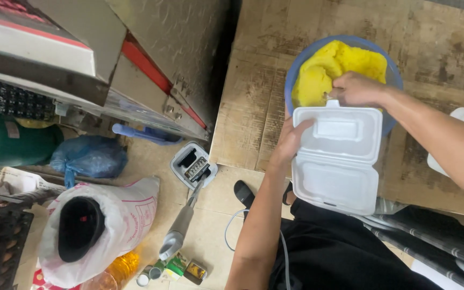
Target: Preparing a takeout container by portioning yellow rice and adding various toppings like meat, vegetables, and sauces.
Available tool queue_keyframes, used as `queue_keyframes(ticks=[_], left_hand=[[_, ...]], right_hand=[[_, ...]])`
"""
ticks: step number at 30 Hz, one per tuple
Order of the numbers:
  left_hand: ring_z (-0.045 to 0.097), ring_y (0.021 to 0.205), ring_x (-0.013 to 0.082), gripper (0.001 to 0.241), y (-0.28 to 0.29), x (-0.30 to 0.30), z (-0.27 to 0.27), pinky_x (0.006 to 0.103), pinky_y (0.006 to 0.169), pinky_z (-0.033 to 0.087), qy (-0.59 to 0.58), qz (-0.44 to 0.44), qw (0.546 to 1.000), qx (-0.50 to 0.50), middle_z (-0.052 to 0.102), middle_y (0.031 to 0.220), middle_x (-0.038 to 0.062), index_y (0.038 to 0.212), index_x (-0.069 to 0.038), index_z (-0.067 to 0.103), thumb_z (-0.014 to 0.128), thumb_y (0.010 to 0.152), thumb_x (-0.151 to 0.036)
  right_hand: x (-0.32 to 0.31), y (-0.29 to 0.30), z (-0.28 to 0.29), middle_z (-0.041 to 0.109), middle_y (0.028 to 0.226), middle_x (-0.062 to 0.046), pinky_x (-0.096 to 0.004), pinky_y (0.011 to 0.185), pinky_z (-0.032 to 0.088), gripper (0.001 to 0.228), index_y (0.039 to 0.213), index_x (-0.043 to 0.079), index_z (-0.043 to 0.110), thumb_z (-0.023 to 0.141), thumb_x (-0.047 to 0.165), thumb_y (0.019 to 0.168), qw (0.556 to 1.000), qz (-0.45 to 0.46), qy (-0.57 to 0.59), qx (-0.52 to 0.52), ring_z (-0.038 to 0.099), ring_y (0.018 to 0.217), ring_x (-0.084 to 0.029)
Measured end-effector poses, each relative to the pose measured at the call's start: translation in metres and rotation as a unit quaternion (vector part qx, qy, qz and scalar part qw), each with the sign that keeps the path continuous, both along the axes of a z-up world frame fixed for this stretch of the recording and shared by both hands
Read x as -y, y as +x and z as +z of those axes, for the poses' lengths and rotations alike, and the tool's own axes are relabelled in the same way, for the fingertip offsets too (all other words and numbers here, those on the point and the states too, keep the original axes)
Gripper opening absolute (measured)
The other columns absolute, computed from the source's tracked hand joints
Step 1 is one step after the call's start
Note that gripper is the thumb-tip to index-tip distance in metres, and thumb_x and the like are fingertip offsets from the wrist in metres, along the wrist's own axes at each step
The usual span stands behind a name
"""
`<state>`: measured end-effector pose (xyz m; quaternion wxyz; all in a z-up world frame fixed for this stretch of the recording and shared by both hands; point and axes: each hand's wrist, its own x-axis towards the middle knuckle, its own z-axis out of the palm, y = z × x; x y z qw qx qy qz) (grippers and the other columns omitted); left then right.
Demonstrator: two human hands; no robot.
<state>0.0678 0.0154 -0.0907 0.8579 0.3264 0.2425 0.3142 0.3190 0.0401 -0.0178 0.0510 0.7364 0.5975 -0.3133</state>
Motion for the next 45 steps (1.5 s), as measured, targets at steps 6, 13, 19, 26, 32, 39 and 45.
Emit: queue_keyframes(ticks=[6,13,19,26,32,39,45], left_hand=[[0.054,0.13,0.0236,0.041,-0.01,-0.011,0.025,0.0351,0.105,0.049,0.173,0.021,0.983,-0.062,0.025,0.16,0.004,0.129,0.009,0.063,0.066,0.093,-0.012],[0.054,0.13,0.0237,0.08,-0.057,-0.013,0.088,0.0354,0.112,0.041,0.182,0.029,0.971,-0.155,0.044,0.16,0.014,0.16,-0.008,0.026,0.06,0.088,-0.016],[0.062,0.124,0.0286,0.054,-0.115,-0.008,0.099,0.0408,0.105,0.051,-0.079,0.114,0.979,-0.15,0.064,0.131,0.017,0.143,0.001,0.048,0.052,0.096,-0.026],[0.064,0.121,0.0324,0.053,-0.122,-0.019,0.113,0.0468,0.103,0.052,-0.187,0.201,0.958,-0.085,0.064,0.134,0.018,0.139,0.002,0.052,0.044,0.098,-0.03],[0.062,0.122,0.0306,0.054,-0.034,-0.016,0.131,0.0426,0.105,0.049,-0.05,0.211,0.97,-0.112,0.062,0.135,0.022,0.14,0.005,0.052,0.044,0.102,-0.033],[0.053,0.132,0.0292,0.06,0.019,0.009,0.16,0.041,0.11,0.044,-0.065,0.166,0.984,-0.01,0.055,0.144,0.017,0.147,-0.001,0.045,0.04,0.105,-0.044],[0.064,0.121,0.0289,0.058,-0.034,0.003,0.151,0.0427,0.1,0.056,-0.091,0.112,0.99,-0.001,0.06,0.137,0.021,0.146,0.002,0.046,0.055,0.104,-0.036]], right_hand=[[0.02,-0.003,-0.031,0.075,0.085,-0.015,-0.04,0.073,0.052,0.033,0.092,0.0,0.074,0.062,0.031,0.092,0.976,-0.091,0.074,-0.184,0.068,0.081,-0.021],[0.038,-0.024,-0.011,0.074,0.084,-0.015,-0.038,0.071,0.051,0.025,0.103,-0.001,0.073,0.059,0.019,0.101,0.968,-0.151,0.084,-0.182,0.068,0.077,-0.019],[0.056,-0.022,-0.002,0.073,0.09,0.0,-0.028,0.066,0.052,0.023,0.11,0.001,0.069,0.067,0.006,0.088,0.916,-0.189,0.127,-0.329,0.064,0.078,-0.01],[0.079,-0.008,0.027,0.044,0.07,0.003,-0.025,0.043,0.025,0.018,0.1,0.003,0.058,0.06,0.02,0.105,0.805,-0.363,0.047,-0.466,0.034,0.054,-0.006],[0.106,-0.048,0.107,0.06,0.078,-0.008,-0.038,0.055,0.042,0.016,0.112,0.002,0.064,0.06,0.017,0.107,0.925,-0.271,0.195,-0.179,0.055,0.065,-0.023],[0.138,-0.129,0.137,0.066,0.095,-0.025,-0.048,0.064,0.058,0.102,0.165,0.003,0.03,0.063,0.001,0.068,0.943,-0.037,0.312,0.111,0.068,0.073,-0.04],[0.134,-0.104,0.212,0.071,0.084,-0.014,-0.039,0.056,0.058,0.037,0.141,0.016,0.057,0.047,0.023,0.106,0.97,-0.189,0.147,-0.053,0.071,0.065,-0.03]])
